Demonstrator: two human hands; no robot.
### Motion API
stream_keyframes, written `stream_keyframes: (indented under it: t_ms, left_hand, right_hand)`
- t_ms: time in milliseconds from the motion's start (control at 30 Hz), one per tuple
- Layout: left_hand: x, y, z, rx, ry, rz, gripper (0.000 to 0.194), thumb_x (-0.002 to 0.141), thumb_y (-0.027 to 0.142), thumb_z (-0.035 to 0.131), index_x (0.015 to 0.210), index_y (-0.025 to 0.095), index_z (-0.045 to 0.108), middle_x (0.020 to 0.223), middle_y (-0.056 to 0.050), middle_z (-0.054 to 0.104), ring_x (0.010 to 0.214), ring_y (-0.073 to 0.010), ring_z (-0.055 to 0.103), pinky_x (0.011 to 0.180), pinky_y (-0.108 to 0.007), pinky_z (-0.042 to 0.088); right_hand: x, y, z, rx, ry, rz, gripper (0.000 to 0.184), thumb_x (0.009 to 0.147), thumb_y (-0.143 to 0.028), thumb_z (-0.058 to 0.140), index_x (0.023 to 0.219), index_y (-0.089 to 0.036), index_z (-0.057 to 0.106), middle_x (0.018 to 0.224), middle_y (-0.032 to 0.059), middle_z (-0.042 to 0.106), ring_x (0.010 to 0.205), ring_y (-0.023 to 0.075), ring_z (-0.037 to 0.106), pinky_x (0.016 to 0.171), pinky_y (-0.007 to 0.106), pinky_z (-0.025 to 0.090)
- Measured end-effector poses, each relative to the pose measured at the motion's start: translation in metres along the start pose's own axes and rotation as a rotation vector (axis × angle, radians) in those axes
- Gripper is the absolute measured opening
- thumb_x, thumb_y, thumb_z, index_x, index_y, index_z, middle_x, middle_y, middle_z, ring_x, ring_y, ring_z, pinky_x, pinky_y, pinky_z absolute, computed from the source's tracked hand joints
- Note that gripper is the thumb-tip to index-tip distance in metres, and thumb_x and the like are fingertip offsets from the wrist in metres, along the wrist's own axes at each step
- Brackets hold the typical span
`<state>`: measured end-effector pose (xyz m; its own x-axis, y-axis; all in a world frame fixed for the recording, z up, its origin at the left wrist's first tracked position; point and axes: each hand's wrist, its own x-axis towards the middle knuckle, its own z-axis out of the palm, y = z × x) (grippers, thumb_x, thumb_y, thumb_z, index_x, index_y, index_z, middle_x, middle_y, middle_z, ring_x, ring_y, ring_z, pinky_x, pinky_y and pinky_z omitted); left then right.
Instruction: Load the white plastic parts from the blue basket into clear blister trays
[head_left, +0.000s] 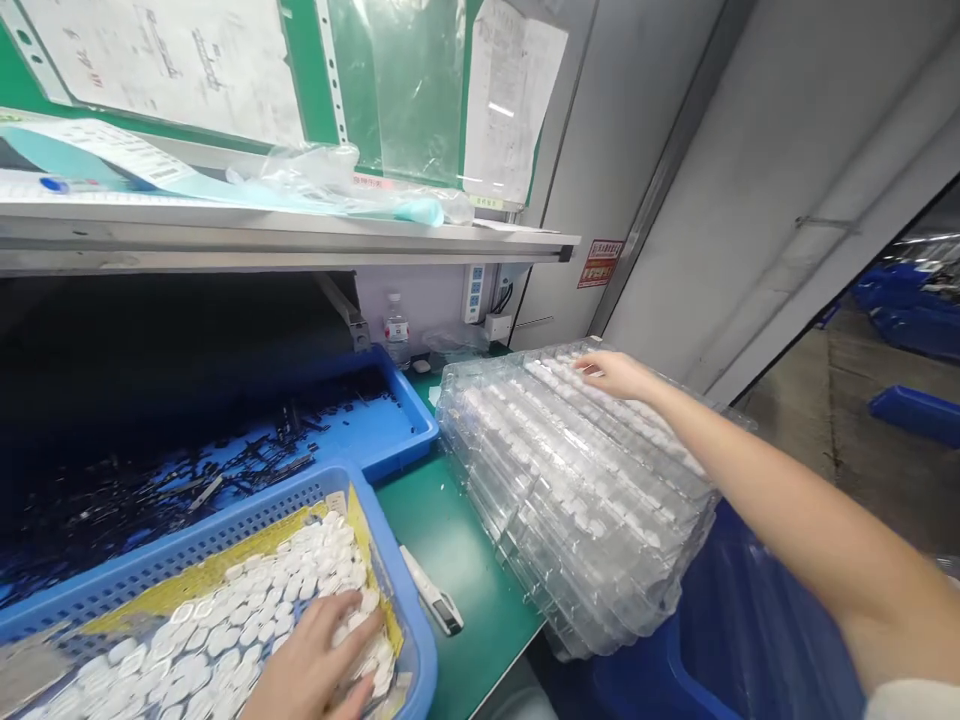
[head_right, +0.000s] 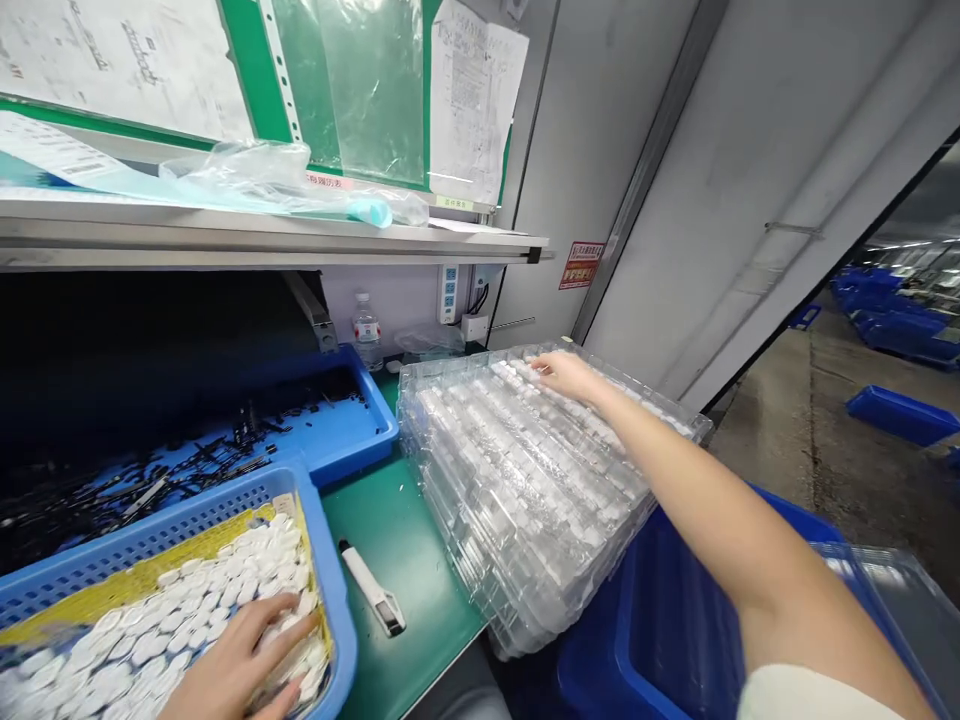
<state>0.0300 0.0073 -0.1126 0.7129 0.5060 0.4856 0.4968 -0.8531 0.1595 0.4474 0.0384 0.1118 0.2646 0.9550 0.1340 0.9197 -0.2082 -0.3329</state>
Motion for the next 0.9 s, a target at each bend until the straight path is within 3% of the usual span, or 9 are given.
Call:
stream_keyframes:
  t_ms: [100, 167, 267, 333, 467, 600, 733, 800, 900]
  left_hand:
    - [0.0, 0.002, -0.003, 0.058, -0.131, 0.009, 0.026, 0.08, 0.03, 0.04, 0.104, 0.024, 0.05, 0.101, -0.01, 0.051, 0.075, -0.018, 0.056, 0.055, -0.023, 0.045]
    - [0.001, 0.002, -0.007, 0.046, -0.264, -0.016, 0.023, 0.082, 0.026, 0.034, 0.096, 0.02, 0.051, 0.091, -0.009, 0.052, 0.067, -0.017, 0.055, 0.05, -0.023, 0.042]
    - [0.006, -0.001, -0.017, -0.117, -0.427, -0.079, 0.024, 0.083, 0.024, 0.03, 0.085, 0.017, 0.052, 0.08, -0.007, 0.054, 0.068, -0.0177, 0.053, 0.056, -0.026, 0.041]
    - [0.01, -0.006, -0.027, -0.268, -0.475, -0.196, 0.023, 0.083, 0.027, 0.033, 0.086, 0.017, 0.053, 0.08, -0.006, 0.055, 0.069, -0.0174, 0.052, 0.06, -0.026, 0.041]
    - [0.02, -0.014, -0.063, -0.421, -0.439, -0.41, 0.022, 0.083, 0.032, 0.037, 0.088, 0.018, 0.054, 0.079, -0.002, 0.059, 0.07, -0.0139, 0.053, 0.064, -0.024, 0.04]
    - [0.029, -0.011, -0.104, -0.697, -0.386, -0.564, 0.021, 0.081, 0.035, 0.044, 0.088, 0.019, 0.055, 0.079, 0.001, 0.059, 0.069, -0.0119, 0.052, 0.065, -0.022, 0.039]
    - [0.033, -0.003, -0.124, -0.873, -0.395, -0.571, 0.019, 0.081, 0.032, 0.046, 0.09, 0.021, 0.058, 0.089, 0.0, 0.06, 0.079, -0.0122, 0.053, 0.071, -0.022, 0.039]
    - [0.033, -0.004, -0.126, -0.89, -0.36, -0.629, 0.02, 0.083, 0.032, 0.044, 0.086, 0.02, 0.059, 0.09, 0.0, 0.06, 0.084, -0.0127, 0.053, 0.074, -0.023, 0.039]
    - [0.031, -0.013, -0.125, -0.881, -0.32, -0.791, 0.027, 0.083, 0.039, 0.044, 0.073, 0.017, 0.057, 0.076, 0.001, 0.059, 0.071, -0.0108, 0.052, 0.066, -0.022, 0.039]
  right_hand:
    - [-0.055, -0.035, 0.0, 0.146, 0.102, -0.041, 0.018, 0.077, -0.02, 0.05, 0.093, -0.016, 0.058, 0.098, 0.0076, 0.06, 0.092, 0.0219, 0.056, 0.085, 0.039, 0.041]
    - [-0.104, -0.067, 0.013, 0.454, 0.109, -0.108, 0.021, 0.077, -0.033, 0.051, 0.094, -0.021, 0.058, 0.094, 0.0058, 0.062, 0.084, 0.0211, 0.059, 0.077, 0.038, 0.047]
    - [-0.173, -0.118, 0.049, 0.96, -0.134, -0.102, 0.022, 0.072, -0.037, 0.059, 0.091, -0.026, 0.06, 0.094, 0.0053, 0.061, 0.082, 0.0212, 0.059, 0.07, 0.034, 0.049]
    - [-0.198, -0.148, 0.082, 1.305, -0.343, -0.034, 0.027, 0.07, -0.036, 0.062, 0.095, -0.026, 0.059, 0.104, 0.0061, 0.057, 0.097, 0.0235, 0.053, 0.081, 0.036, 0.046]
    - [-0.189, -0.193, 0.153, 1.741, -0.519, 0.33, 0.025, 0.072, -0.03, 0.061, 0.095, -0.021, 0.057, 0.107, 0.0055, 0.055, 0.109, 0.0191, 0.045, 0.092, 0.032, 0.038]
    - [-0.163, -0.222, 0.197, 1.937, -0.541, 0.755, 0.018, 0.074, -0.021, 0.055, 0.092, -0.017, 0.057, 0.097, 0.0059, 0.059, 0.092, 0.0141, 0.053, 0.076, 0.025, 0.044]
    - [-0.16, -0.24, 0.206, 2.108, -0.859, 0.889, 0.023, 0.082, -0.028, 0.042, 0.078, -0.013, 0.058, 0.071, 0.0059, 0.061, 0.062, 0.0133, 0.056, 0.056, 0.025, 0.043]
    - [-0.161, -0.242, 0.205, 2.133, -0.893, 0.931, 0.028, 0.083, -0.03, 0.039, 0.079, -0.011, 0.059, 0.071, 0.0073, 0.061, 0.064, 0.0147, 0.057, 0.06, 0.028, 0.045]
    - [-0.162, -0.239, 0.201, 2.133, -0.869, 0.949, 0.032, 0.081, -0.032, 0.043, 0.096, -0.008, 0.058, 0.085, 0.012, 0.062, 0.077, 0.0185, 0.059, 0.075, 0.036, 0.045]
